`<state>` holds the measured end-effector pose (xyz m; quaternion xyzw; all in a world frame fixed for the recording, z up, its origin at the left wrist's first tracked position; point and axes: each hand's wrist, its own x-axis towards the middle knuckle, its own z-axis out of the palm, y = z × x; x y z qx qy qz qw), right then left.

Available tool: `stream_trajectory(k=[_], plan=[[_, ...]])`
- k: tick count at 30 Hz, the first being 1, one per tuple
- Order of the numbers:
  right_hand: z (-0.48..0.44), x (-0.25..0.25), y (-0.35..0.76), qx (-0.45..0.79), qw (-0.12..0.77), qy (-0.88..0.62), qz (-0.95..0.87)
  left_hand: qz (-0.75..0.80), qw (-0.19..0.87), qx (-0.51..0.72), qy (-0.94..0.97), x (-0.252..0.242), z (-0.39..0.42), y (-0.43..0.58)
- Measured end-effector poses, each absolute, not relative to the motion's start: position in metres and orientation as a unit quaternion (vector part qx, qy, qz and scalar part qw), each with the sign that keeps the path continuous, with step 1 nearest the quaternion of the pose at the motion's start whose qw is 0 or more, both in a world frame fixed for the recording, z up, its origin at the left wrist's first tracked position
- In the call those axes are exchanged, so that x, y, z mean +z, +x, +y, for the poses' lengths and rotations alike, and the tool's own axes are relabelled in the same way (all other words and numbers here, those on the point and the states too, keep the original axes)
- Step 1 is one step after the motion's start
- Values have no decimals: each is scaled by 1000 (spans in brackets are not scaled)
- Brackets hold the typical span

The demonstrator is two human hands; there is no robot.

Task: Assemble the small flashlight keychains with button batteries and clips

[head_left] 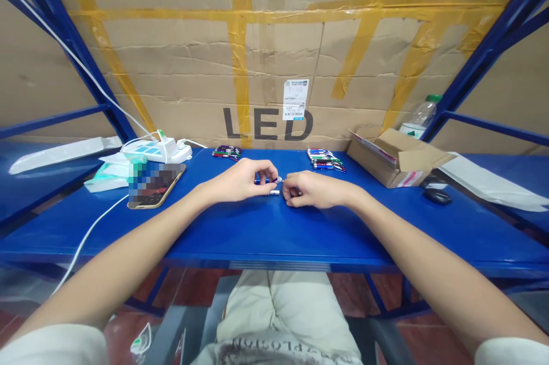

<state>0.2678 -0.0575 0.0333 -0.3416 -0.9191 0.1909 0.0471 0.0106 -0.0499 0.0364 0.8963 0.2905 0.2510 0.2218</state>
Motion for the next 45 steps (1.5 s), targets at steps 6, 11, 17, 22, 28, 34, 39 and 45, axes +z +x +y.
stream_trajectory(k=[6,11,17,22,28,34,39,45], plan=[[-61,30,262,167,57,-330,-927,297,239,308,872,30,-45,12],[-61,29,262,152,64,-323,-932,311,233,338,857,29,-42,11],[-55,28,267,178,75,-306,-932,316,226,340,856,31,-39,10],[-55,38,273,205,79,-324,-920,317,218,340,858,30,-39,9],[-55,43,279,212,38,-373,-903,325,212,333,859,30,-40,10],[-52,33,277,191,33,-358,-913,319,214,326,864,30,-42,11],[-53,33,277,175,28,-346,-921,322,215,326,862,29,-43,12],[-52,34,279,171,37,-346,-922,326,215,320,863,29,-43,11]])
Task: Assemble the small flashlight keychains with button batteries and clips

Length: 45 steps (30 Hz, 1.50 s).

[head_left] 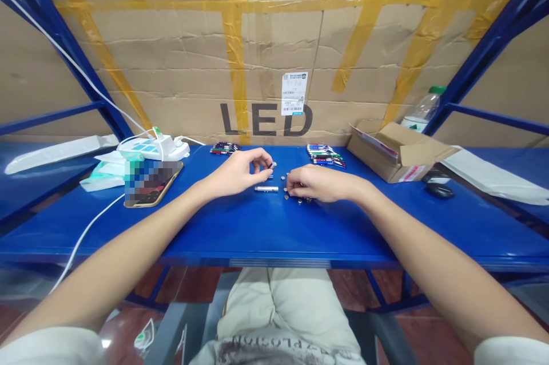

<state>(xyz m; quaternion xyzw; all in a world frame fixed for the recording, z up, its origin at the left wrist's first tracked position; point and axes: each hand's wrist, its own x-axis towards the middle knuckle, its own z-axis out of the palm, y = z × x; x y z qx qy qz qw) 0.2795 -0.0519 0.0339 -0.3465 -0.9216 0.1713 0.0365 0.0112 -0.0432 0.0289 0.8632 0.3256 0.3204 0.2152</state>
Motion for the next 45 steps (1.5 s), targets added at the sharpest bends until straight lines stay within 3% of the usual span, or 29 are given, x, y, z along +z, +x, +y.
stream_trajectory(k=[12,20,30,45], plan=[[-52,29,278,139,26,-358,-923,322,208,322,866,28,-42,10],[-56,43,281,208,40,-370,-905,315,203,324,869,28,-41,10],[-56,49,285,220,-39,-378,-899,310,197,317,875,30,-42,11],[-57,41,282,167,-25,-392,-904,314,209,306,874,30,-42,11]])
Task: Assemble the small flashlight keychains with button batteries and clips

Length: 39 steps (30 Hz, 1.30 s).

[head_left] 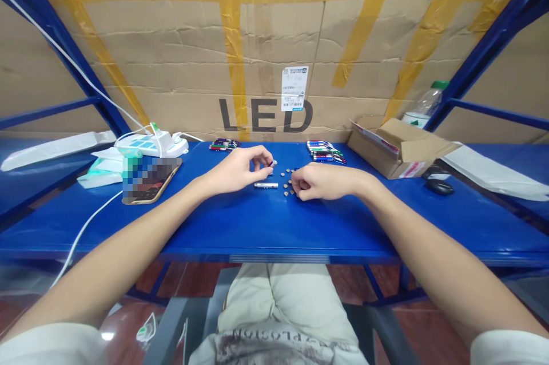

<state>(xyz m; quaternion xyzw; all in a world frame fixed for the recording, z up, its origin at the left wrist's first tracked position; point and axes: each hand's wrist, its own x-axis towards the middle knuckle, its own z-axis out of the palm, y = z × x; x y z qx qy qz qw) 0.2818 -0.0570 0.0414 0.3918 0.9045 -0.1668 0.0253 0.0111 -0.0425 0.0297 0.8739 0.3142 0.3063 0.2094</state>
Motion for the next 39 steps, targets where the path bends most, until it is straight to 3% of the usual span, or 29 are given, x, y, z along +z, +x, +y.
stream_trajectory(k=[17,39], plan=[[-56,47,287,-261,50,362,893,312,200,304,878,30,-42,10],[-60,53,285,-204,15,393,897,302,205,278,888,27,-41,11]])
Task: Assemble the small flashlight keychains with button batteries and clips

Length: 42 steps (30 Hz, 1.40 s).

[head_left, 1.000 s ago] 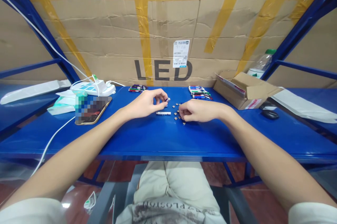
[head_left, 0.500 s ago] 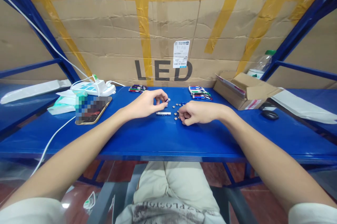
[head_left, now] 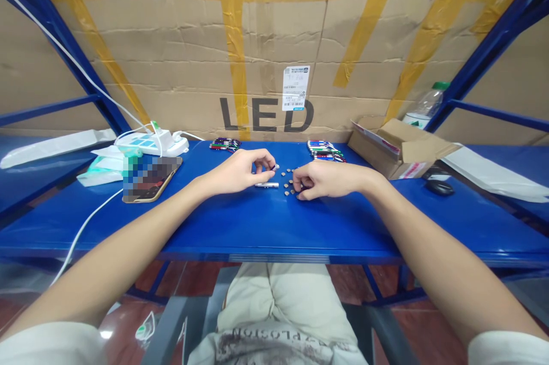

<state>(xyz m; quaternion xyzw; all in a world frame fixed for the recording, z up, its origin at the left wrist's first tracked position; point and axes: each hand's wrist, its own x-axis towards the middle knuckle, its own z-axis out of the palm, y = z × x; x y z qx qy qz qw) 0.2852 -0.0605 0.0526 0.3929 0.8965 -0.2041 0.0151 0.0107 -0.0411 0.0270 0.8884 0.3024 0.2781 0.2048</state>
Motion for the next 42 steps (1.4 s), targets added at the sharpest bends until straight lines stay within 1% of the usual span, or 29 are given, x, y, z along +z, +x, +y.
stream_trajectory(k=[9,15,18,23,26,32,42], plan=[[-59,46,281,-185,31,381,905,304,241,272,881,22,-41,12],[-62,47,279,-179,20,386,905,299,317,286,854,20,-44,18],[-64,53,281,-184,-33,402,896,301,371,288,830,19,-46,22],[-65,57,283,-190,-188,401,876,298,433,295,798,16,-48,28],[-64,55,282,-196,-223,385,874,290,468,308,776,11,-50,32],[-64,52,280,-238,-208,368,874,287,526,304,741,5,-54,40],[-65,56,283,-268,-169,374,872,310,505,261,762,7,-53,35]])
